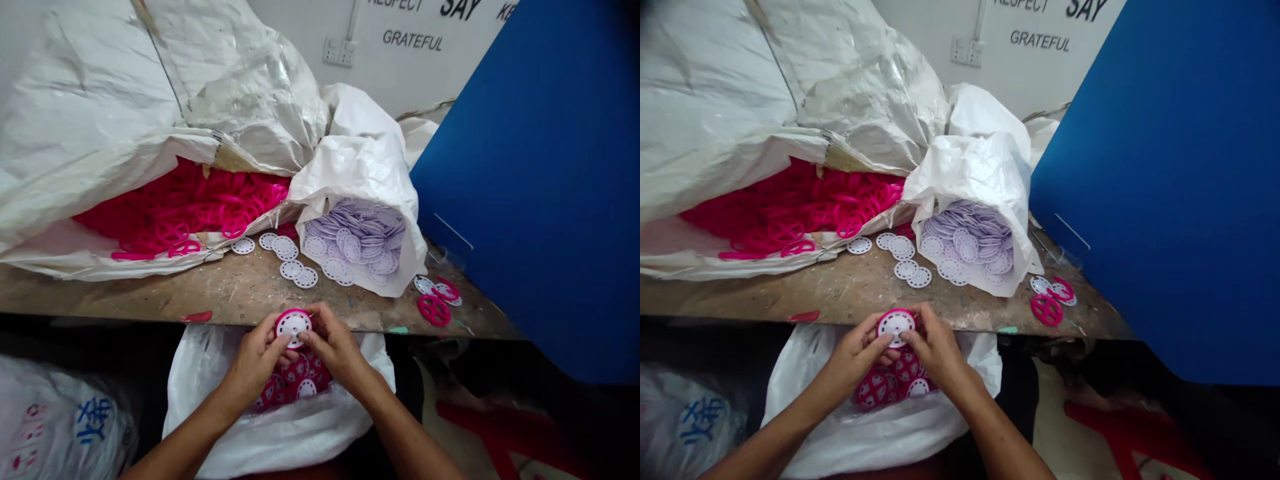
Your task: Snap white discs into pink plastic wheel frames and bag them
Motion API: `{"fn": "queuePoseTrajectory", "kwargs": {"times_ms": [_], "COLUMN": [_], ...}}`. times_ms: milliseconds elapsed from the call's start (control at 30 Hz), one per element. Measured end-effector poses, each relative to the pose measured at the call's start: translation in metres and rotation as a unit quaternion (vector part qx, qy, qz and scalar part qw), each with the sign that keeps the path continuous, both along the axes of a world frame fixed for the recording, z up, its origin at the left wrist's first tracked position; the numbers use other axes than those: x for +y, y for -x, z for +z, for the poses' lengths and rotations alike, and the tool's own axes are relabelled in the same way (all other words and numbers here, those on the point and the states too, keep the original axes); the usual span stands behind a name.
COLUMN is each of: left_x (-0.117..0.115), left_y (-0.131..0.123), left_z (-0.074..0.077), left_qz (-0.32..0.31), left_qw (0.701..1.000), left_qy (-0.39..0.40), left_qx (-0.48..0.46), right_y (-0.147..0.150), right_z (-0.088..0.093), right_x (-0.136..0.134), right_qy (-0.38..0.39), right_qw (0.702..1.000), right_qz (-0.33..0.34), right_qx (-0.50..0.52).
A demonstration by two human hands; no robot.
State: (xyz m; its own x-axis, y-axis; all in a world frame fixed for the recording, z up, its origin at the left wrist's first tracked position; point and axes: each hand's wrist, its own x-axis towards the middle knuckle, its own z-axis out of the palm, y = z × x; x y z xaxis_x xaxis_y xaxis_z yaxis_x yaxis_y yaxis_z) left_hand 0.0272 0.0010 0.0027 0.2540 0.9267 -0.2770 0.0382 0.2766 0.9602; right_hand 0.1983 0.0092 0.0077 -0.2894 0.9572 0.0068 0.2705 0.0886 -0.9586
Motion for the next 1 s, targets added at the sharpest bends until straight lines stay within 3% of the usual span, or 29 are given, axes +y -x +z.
{"fn": "queuePoseTrajectory", "kwargs": {"times_ms": [133,200,267,300,400,467,633,867,1000], "left_x": [0.008,0.022,0.045,0.058,0.099,0.122,0.148,0.139,0.137], "left_y": [0.014,0.029,0.05,0.063,0.106,0.135,0.179,0.17,0.174], "left_z": [0.011,0.022,0.031,0.034,0.035,0.032,0.02,0.016,0.015], "left_qz": [-0.108,-0.102,-0.017,0.038,0.163,0.207,0.203,0.184,0.206], "left_qw": [0.994,0.984,0.949,0.915,0.804,0.768,0.763,0.78,0.801], "left_qy": [-0.022,-0.094,-0.195,-0.244,-0.314,-0.298,-0.224,-0.243,-0.252], "left_qx": [0.028,0.11,0.246,0.319,0.478,0.528,0.571,0.546,0.502], "right_y": [-0.02,-0.036,-0.053,-0.059,-0.07,-0.072,-0.078,-0.078,-0.081], "right_z": [0.013,0.017,0.014,0.009,-0.008,-0.018,-0.03,-0.033,-0.024], "right_x": [0.014,0.037,0.068,0.084,0.12,0.129,0.124,0.118,0.105], "right_qy": [0.0,-0.047,-0.123,-0.159,-0.179,-0.167,-0.177,-0.195,-0.258], "right_qw": [0.995,0.988,0.96,0.941,0.896,0.877,0.872,0.903,0.896], "right_qz": [0.058,0.013,-0.09,-0.111,-0.086,-0.064,-0.068,-0.138,-0.202], "right_qx": [-0.081,-0.144,-0.234,-0.278,-0.396,-0.446,-0.452,-0.358,-0.299]}}
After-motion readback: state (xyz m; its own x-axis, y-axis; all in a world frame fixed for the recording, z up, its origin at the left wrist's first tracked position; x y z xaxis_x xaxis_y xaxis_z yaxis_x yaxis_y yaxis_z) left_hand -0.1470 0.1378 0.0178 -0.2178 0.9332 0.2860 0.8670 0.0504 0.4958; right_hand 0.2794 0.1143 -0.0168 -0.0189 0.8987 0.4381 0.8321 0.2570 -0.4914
